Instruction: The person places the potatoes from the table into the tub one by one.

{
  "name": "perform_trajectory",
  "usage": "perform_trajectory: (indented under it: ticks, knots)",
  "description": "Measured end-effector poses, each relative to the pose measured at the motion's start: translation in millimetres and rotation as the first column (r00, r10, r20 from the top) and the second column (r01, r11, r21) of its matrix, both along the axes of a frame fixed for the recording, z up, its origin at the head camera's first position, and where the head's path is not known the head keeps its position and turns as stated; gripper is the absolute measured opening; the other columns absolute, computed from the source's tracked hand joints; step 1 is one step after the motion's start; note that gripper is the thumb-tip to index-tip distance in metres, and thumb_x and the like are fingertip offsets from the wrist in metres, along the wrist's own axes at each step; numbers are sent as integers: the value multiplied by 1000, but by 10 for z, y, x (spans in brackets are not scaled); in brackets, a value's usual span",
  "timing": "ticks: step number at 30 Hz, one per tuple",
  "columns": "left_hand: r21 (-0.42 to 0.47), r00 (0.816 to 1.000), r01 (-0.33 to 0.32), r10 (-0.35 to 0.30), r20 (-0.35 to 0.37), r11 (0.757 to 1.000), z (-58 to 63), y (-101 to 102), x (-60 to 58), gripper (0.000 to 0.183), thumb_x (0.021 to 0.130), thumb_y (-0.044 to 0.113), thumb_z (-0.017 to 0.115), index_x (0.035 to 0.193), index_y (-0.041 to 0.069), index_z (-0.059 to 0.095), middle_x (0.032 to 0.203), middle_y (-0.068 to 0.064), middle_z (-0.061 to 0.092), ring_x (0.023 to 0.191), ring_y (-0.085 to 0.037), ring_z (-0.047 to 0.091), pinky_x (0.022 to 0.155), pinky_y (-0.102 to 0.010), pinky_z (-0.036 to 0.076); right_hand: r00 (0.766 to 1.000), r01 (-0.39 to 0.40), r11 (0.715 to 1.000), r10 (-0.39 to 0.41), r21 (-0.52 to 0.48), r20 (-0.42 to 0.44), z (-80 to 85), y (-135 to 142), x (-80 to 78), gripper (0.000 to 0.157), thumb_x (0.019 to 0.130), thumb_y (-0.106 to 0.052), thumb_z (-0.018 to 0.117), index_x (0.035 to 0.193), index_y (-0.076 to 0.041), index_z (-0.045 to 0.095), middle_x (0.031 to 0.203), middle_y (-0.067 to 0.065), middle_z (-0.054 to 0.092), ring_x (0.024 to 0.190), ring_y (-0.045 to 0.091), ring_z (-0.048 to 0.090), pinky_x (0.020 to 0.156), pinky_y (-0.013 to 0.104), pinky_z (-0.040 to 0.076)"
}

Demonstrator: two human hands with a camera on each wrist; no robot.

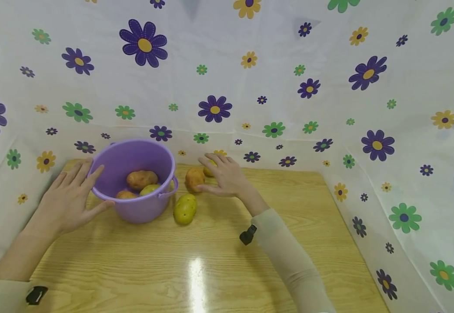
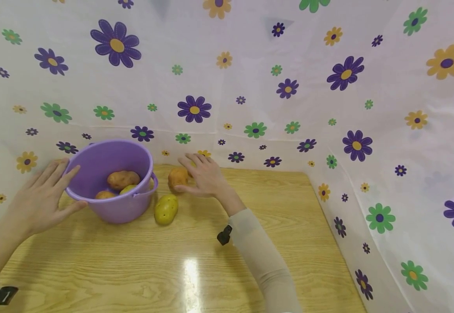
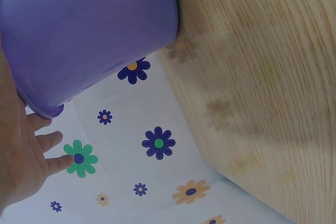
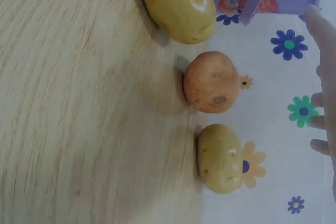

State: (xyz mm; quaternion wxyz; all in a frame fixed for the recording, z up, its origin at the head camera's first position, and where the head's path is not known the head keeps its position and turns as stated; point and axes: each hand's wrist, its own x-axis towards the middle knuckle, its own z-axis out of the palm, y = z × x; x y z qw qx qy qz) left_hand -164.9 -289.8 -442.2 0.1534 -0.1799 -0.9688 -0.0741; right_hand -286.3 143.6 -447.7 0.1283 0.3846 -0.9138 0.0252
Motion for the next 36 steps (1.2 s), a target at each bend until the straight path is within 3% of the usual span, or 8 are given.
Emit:
perform_trajectory:
  ticks: [2,6,9,25,36]
  knots:
    - [-2,1000,0,0,1,1000,-2,3,-2,101,93,69,63,163,2,34,173,-28,23,155,-53,31,122,-75,27,1000,14,1000,-14,16,15,-30,22,-19,119,84,-97,0,163,-17,41,166,16,45,148,40,50,118,58,48]
    - [0,1000,1,-1,4,1000,-9,1,-6,101,93,68,63,164,2,33,175,-25,18,157,-53,29,121,-75,27,998,38,997,-41,61,42,-83,56,-54,98,95,-87,31,163,-17,39,166,16,44,148,40,50,119,57,48]
    - [8,1000,3,-3,5,1000,-20,1,-5,101,93,68,63,164,3,33,175,-25,19,157,-53,28,122,-75,26,997,53,995,-57,85,53,-154,83,-99,90,95,-75,53,163,-18,39,166,16,45,148,39,50,119,56,48]
    - [16,1000,0,-1,24,1000,-22,-7,-10,101,94,66,63,166,4,30,176,-25,18,160,-51,24,129,-72,17,985,93,989,-109,116,135,-352,142,-372,85,99,-72,48,163,-17,39,168,14,42,151,39,47,121,56,45]
    - [8,1000,3,-4,20,1000,-4,-3,-12,102,94,68,63,166,4,29,176,-25,17,160,-51,24,127,-73,20,978,110,979,-138,172,158,-420,124,-492,86,99,-74,46,163,-16,40,169,15,39,153,39,45,122,56,45]
